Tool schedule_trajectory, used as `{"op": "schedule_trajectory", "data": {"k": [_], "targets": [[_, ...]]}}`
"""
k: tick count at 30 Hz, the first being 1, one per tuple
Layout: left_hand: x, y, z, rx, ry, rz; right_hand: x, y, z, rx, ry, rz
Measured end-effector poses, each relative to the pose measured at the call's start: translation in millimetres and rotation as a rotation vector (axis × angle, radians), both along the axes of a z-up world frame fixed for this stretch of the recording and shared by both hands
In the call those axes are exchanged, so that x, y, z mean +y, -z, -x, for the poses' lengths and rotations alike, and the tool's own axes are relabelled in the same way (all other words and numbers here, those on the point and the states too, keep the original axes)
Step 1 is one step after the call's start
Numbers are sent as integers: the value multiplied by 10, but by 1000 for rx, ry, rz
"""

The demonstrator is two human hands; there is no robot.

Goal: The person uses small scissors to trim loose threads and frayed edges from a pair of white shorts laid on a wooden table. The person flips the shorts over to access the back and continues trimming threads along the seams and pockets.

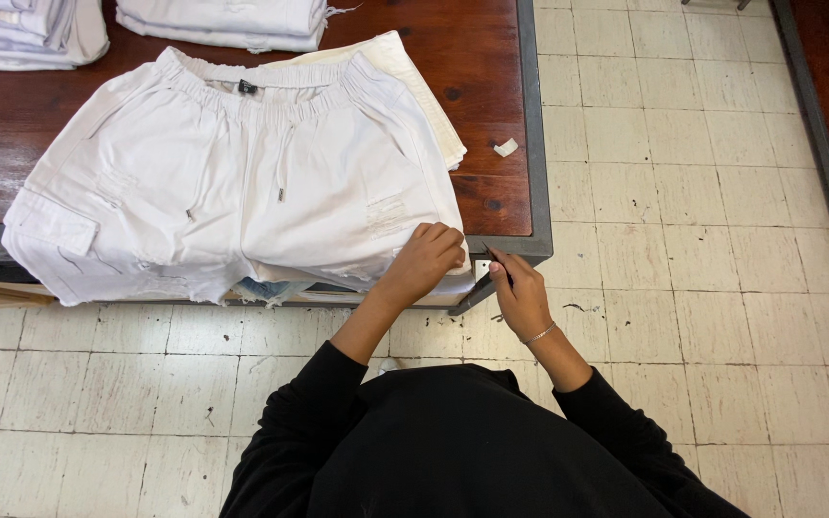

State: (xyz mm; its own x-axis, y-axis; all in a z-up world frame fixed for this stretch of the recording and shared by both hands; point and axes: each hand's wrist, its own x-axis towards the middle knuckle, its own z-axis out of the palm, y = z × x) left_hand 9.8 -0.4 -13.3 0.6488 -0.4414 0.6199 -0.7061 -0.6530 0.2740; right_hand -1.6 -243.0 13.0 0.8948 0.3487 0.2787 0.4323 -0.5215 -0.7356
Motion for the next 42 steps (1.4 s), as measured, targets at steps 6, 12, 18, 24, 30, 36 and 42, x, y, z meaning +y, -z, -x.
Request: {"op": "schedule_trajectory", "data": {"k": [6, 12, 18, 24, 30, 36, 42], "targets": [[74, 87, -53, 113, -37, 94, 63, 51, 100, -171, -30, 153], [84, 82, -86, 170, -27, 162, 162, 62, 114, -304, -26, 170], [95, 68, -87, 187, -15, 188, 236, 36, 97, -297, -23, 150], [129, 135, -139, 208, -12, 265, 278, -32, 64, -365, -1, 149], [191, -26, -44, 175, 16, 316, 171, -21, 100, -319, 15, 108], [186, 29, -37, -6, 52, 166, 154, -8, 109, -313, 10, 119], [123, 67, -77, -76, -14, 84, 174, 42, 63, -329, 15, 163]]}}
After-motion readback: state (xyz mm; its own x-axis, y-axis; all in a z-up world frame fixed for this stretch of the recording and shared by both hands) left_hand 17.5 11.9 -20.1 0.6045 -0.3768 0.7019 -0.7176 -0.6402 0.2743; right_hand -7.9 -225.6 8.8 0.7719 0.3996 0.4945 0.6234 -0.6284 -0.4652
